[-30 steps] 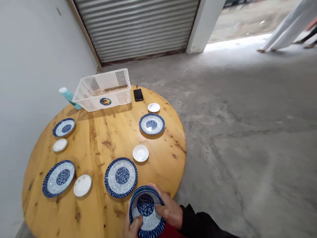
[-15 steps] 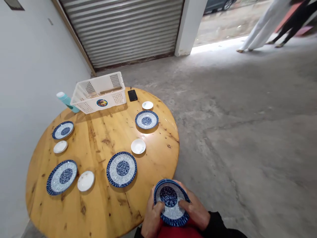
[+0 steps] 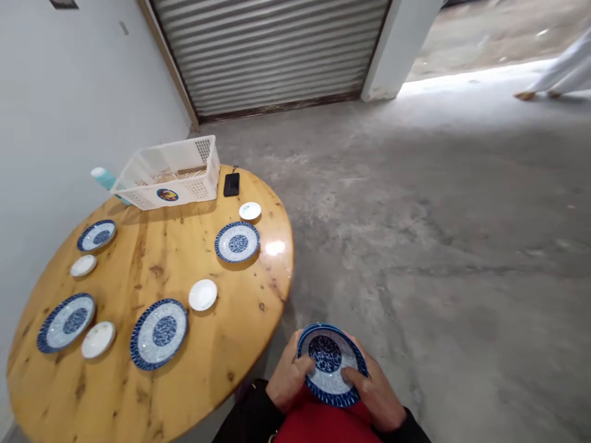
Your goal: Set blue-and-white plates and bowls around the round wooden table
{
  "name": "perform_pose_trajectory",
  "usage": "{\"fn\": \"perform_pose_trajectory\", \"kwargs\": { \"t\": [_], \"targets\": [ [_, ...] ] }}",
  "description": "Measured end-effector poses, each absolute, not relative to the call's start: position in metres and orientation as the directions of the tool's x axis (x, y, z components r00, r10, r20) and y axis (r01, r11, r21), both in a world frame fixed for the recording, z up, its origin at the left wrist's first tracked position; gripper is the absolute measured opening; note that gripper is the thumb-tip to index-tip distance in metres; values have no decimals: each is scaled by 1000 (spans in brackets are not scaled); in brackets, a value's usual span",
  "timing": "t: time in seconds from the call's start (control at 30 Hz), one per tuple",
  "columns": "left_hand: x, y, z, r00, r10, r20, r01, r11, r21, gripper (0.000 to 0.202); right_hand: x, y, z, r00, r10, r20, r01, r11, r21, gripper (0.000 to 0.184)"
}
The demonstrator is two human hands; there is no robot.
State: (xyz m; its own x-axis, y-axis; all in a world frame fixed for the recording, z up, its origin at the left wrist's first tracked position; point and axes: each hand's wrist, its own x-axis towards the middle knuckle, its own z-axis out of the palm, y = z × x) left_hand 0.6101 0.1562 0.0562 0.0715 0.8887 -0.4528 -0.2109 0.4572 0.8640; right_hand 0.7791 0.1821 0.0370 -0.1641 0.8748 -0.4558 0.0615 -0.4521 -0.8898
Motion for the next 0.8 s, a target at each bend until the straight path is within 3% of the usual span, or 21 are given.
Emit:
{"fn": "perform_pose_trajectory", "kwargs": {
  "t": [0.2, 0.53, 0.8],
  "targets": [
    [704, 232, 62, 87, 890, -447, -213, 455, 865, 41, 878, 256, 47, -185, 859, -477, 143, -457, -878, 65],
    [739, 339, 37, -48, 849, -526, -342, 481, 807, 38, 916, 381, 3, -280, 823, -493, 205, -451, -869, 59],
    [753, 500, 28, 75, 884, -462, -398, 451, 799, 24, 946, 537, 0, -211, 843, -495, 383, -395, -835, 43]
  ]
}}
